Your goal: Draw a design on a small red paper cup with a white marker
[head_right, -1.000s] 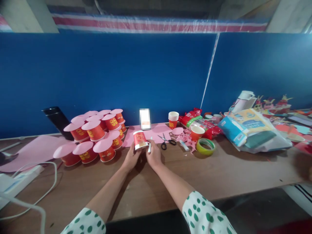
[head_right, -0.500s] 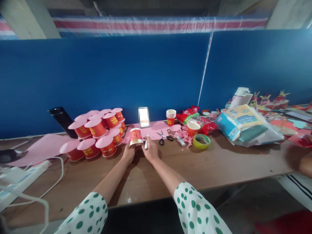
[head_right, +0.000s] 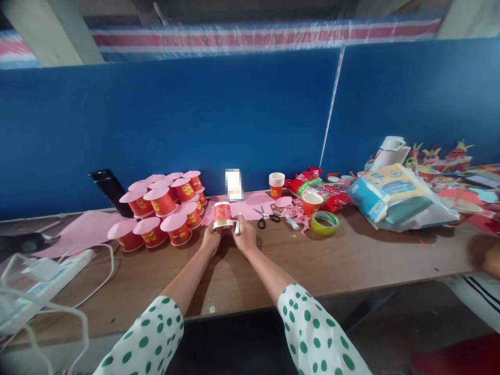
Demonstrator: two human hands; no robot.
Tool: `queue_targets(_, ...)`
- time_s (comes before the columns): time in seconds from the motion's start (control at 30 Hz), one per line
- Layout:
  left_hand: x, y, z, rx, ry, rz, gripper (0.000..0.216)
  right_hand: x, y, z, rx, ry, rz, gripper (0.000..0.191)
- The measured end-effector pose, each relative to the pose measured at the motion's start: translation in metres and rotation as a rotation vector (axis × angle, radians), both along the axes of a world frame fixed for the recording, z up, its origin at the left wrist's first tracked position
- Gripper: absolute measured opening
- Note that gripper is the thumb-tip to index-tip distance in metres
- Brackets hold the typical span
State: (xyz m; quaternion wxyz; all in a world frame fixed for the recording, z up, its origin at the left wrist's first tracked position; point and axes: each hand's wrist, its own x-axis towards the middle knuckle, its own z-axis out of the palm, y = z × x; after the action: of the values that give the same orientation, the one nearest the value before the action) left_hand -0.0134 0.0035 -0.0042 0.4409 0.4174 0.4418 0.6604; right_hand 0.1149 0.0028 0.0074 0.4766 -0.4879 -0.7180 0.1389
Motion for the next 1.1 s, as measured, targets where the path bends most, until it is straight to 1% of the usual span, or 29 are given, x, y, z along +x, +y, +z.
queue_targets(0.13, 0.0, -0.001, 0.001, -0.019, 0.05, 0.034, 0.034, 0.0, 0.0, -0.001, 0.008, 0.01, -0.013, 0.018)
queue_targets(0.27, 0.001, 0.0, 0.0, -0.026, 0.045, 0.038, 0.037, 0.0, 0.0, -0.001, 0.007, 0.015, -0.022, 0.017)
queue_targets(0.5, 0.003, -0.001, 0.001, -0.044, 0.049, 0.052, 0.029, 0.001, -0.002, 0.004, -0.009, 0.029, -0.01, 0.015)
queue_targets(0.7, 0.001, -0.001, 0.002, -0.045, 0.141, 0.074, 0.029, 0.001, 0.001, 0.001, -0.015, 0.075, -0.033, 0.016)
queue_targets(0.77, 0.002, -0.003, 0.002, -0.027, 0.167, 0.065, 0.038, 0.001, 0.003, 0.0, -0.016, 0.099, -0.06, 0.016)
queue_targets(0.8, 0.003, -0.004, 0.002, -0.017, 0.172, 0.053, 0.047, 0.002, 0.004, 0.0, -0.014, 0.113, -0.076, 0.017)
queue_targets(0.87, 0.004, -0.005, 0.0, -0.003, 0.146, -0.021, 0.067, 0.003, 0.006, -0.001, -0.002, 0.144, -0.109, 0.018)
queue_targets(0.9, 0.004, -0.005, -0.001, -0.014, 0.115, -0.037, 0.072, 0.003, 0.006, -0.001, 0.007, 0.16, -0.125, 0.018)
queue_targets(0.93, 0.004, -0.005, -0.002, -0.02, 0.071, -0.022, 0.071, 0.004, 0.007, -0.001, 0.016, 0.174, -0.135, 0.017)
queue_targets(1.0, 0.002, -0.004, 0.0, -0.014, 0.021, 0.095, 0.059, 0.005, 0.009, -0.003, 0.027, 0.195, -0.145, 0.017)
queue_targets(1.07, 0.004, -0.007, 0.013, 0.034, -0.02, 0.299, 0.042, 0.005, 0.01, -0.005, 0.032, 0.222, -0.145, 0.017)
queue_targets(1.1, 0.007, -0.011, 0.024, 0.08, -0.047, 0.405, 0.034, 0.005, 0.011, -0.006, 0.029, 0.247, -0.142, 0.017)
